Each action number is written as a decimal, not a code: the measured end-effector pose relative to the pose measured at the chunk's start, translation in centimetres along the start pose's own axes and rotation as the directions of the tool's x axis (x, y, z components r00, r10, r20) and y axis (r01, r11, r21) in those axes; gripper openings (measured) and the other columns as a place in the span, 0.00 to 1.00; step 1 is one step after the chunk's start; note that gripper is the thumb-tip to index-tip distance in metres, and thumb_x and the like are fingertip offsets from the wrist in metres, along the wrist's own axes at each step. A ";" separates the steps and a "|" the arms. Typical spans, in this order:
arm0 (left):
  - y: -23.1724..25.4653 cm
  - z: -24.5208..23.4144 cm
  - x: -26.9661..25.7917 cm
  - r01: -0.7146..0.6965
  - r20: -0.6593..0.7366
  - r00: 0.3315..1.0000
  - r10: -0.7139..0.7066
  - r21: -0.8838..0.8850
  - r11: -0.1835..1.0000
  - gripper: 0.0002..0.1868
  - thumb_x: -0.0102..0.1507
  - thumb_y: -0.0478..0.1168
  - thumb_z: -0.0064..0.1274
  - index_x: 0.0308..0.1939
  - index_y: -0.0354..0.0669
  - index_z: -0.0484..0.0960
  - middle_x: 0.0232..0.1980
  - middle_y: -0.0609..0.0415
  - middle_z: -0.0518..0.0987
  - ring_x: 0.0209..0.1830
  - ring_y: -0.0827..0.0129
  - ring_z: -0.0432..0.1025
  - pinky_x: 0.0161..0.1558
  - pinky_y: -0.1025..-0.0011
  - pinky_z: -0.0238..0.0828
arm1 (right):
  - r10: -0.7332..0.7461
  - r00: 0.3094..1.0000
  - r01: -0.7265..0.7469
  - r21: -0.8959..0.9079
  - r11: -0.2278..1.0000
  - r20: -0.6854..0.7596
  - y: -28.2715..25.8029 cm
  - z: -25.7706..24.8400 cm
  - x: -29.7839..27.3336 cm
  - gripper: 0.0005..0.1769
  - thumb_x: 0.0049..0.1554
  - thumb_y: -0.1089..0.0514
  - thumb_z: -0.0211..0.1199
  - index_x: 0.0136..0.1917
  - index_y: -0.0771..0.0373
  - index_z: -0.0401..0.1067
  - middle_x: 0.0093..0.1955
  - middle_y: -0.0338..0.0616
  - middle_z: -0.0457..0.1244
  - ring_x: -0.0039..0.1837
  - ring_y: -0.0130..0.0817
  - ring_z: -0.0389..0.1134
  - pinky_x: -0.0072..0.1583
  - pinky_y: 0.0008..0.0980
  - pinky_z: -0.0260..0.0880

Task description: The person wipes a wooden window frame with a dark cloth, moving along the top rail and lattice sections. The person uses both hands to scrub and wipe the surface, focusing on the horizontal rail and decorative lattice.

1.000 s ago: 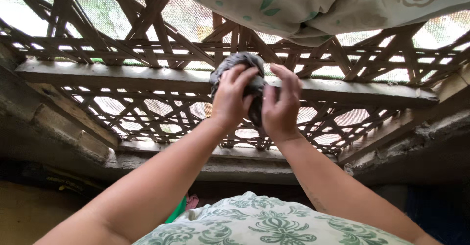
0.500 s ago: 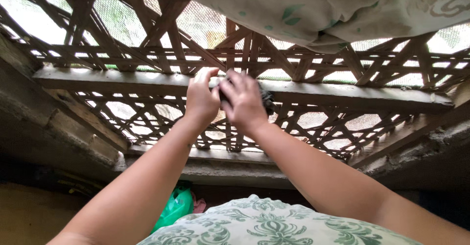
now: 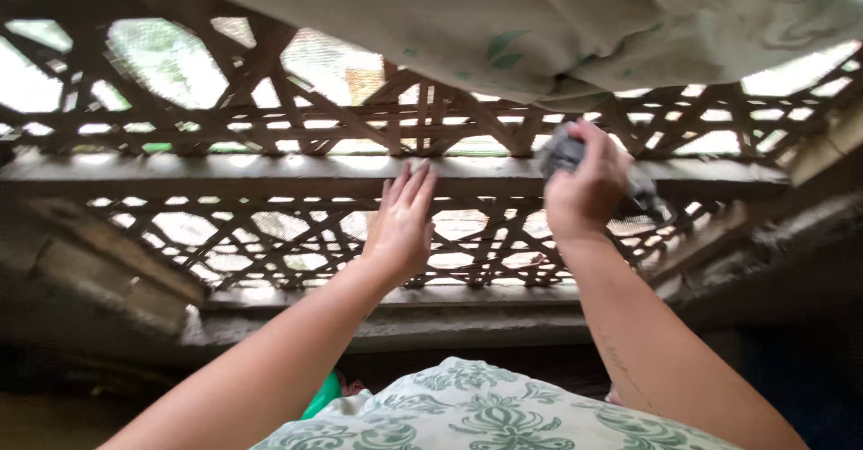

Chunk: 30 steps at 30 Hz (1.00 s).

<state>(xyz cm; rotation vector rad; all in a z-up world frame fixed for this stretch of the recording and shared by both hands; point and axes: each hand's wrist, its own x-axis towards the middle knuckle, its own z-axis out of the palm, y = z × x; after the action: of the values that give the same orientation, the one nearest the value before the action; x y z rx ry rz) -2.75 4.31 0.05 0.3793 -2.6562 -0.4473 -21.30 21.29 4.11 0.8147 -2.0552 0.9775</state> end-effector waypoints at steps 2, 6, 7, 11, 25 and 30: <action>1.2 0.5 0.4 0.056 0.057 0.997 -0.061 0.086 0.995 0.47 0.59 0.38 0.55 0.77 0.34 0.46 0.81 0.42 0.46 0.82 0.46 0.35 0.76 0.48 0.33 | -0.033 0.995 0.021 0.127 0.992 0.093 -1.3 0.6 -0.4 0.24 0.48 0.74 0.57 0.57 0.59 0.75 0.65 0.52 0.63 0.63 0.52 0.66 0.63 0.46 0.68; 2.3 0.3 0.5 0.106 0.143 0.979 -0.146 0.254 0.961 0.50 0.60 0.44 0.57 0.79 0.39 0.44 0.82 0.42 0.44 0.82 0.45 0.35 0.77 0.46 0.34 | -0.299 0.902 0.204 0.302 0.931 0.311 -2.4 2.6 -2.7 0.36 0.38 0.75 0.56 0.58 0.52 0.80 0.66 0.50 0.63 0.67 0.56 0.63 0.69 0.47 0.61; 2.3 0.2 0.6 0.091 0.141 0.981 -0.131 0.262 0.961 0.50 0.60 0.44 0.57 0.79 0.42 0.44 0.81 0.40 0.43 0.82 0.43 0.35 0.76 0.45 0.34 | -0.263 0.908 0.209 0.191 0.959 0.327 -1.6 2.9 -3.1 0.35 0.41 0.76 0.56 0.57 0.49 0.81 0.66 0.45 0.64 0.67 0.52 0.64 0.69 0.49 0.59; 2.5 -0.1 0.7 0.054 0.145 0.985 -0.097 0.272 0.961 0.51 0.59 0.45 0.59 0.80 0.49 0.44 0.81 0.38 0.43 0.81 0.40 0.35 0.75 0.43 0.34 | -0.029 0.948 0.030 0.002 1.000 0.318 4.7 1.7 -3.2 0.30 0.46 0.73 0.57 0.55 0.46 0.82 0.66 0.41 0.67 0.69 0.44 0.63 0.71 0.43 0.58; 3.1 0.0 0.8 0.097 0.224 0.958 -0.180 0.338 0.936 0.54 0.61 0.50 0.57 0.80 0.51 0.36 0.82 0.37 0.36 0.82 0.40 0.27 0.76 0.42 0.28 | -0.148 0.932 0.134 0.064 0.989 0.330 9.6 1.1 -2.9 0.27 0.51 0.76 0.58 0.55 0.52 0.84 0.68 0.47 0.67 0.70 0.50 0.60 0.71 0.44 0.62; 3.2 -0.1 0.7 0.103 0.240 0.952 -0.189 0.329 0.939 0.54 0.62 0.52 0.57 0.80 0.50 0.36 0.82 0.37 0.36 0.82 0.40 0.26 0.76 0.43 0.27 | 0.181 0.978 -0.187 0.047 0.981 0.101 17.3 -2.7 1.3 0.13 0.57 0.69 0.60 0.51 0.57 0.79 0.66 0.49 0.63 0.64 0.46 0.68 0.67 0.41 0.71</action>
<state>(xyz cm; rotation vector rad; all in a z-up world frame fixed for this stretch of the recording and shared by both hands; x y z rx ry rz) -3.97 6.96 1.60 0.6606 -2.9843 -0.1211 -34.45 32.14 -0.17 0.7223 -2.2261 1.1207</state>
